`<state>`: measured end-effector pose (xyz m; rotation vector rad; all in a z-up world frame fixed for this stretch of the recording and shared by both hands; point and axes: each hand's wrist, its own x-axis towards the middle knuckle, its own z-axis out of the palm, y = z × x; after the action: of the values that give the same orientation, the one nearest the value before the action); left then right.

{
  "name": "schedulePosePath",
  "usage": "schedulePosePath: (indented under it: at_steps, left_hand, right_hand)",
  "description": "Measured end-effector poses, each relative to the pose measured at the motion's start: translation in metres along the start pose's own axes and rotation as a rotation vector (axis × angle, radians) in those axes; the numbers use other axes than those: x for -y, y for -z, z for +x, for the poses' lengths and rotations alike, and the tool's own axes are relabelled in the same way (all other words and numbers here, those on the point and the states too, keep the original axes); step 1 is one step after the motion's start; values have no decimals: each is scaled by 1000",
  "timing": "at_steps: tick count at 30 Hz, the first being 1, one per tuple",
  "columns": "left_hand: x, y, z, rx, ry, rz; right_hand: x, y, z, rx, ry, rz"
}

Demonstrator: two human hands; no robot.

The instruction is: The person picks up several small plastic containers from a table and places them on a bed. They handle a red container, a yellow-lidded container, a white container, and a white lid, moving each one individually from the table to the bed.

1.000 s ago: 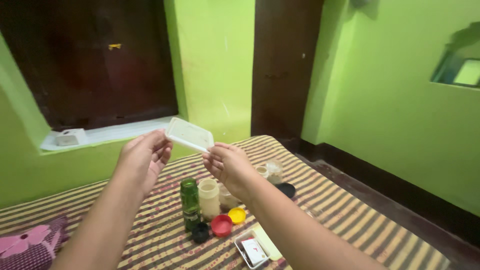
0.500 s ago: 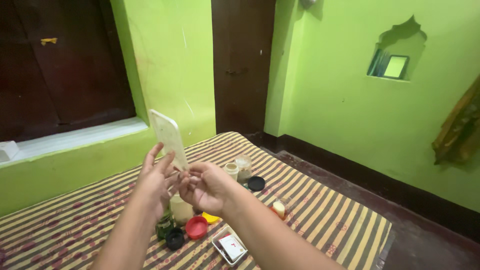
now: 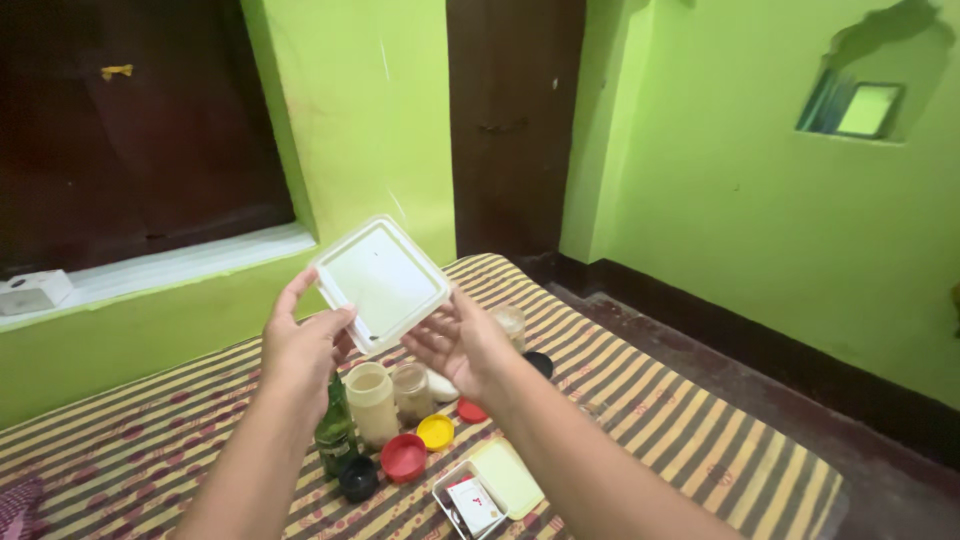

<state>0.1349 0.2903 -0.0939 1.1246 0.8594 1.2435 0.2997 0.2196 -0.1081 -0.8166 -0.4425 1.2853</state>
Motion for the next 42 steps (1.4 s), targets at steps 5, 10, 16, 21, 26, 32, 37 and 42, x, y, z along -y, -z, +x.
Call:
schedulePosePath:
  at_steps: [5, 10, 16, 21, 26, 32, 37, 42]
  left_hand:
    - [16, -24, 18, -111, 19, 61]
    - [49, -29, 36, -69, 44, 105]
    - [95, -47, 60, -108, 64, 47]
    - [133, -42, 62, -18, 109, -135]
    - [147, -27, 55, 28, 219, -164]
    - [138, -2, 40, 99, 223, -139]
    - [121, 41, 23, 89, 220, -133]
    - [94, 102, 5, 102, 205, -124]
  right_hand:
    - [15, 29, 38, 20, 126, -67]
    - [13, 67, 63, 39, 168, -112]
    - [3, 113, 101, 2, 167, -109]
    - [-17, 145, 123, -13, 185, -45]
    - [-34, 151, 112, -138, 133, -68]
    - [-48, 127, 76, -183, 154, -31]
    - [-79, 90, 40, -151, 208, -8]
    - [-118, 42, 7, -140, 212, -33]
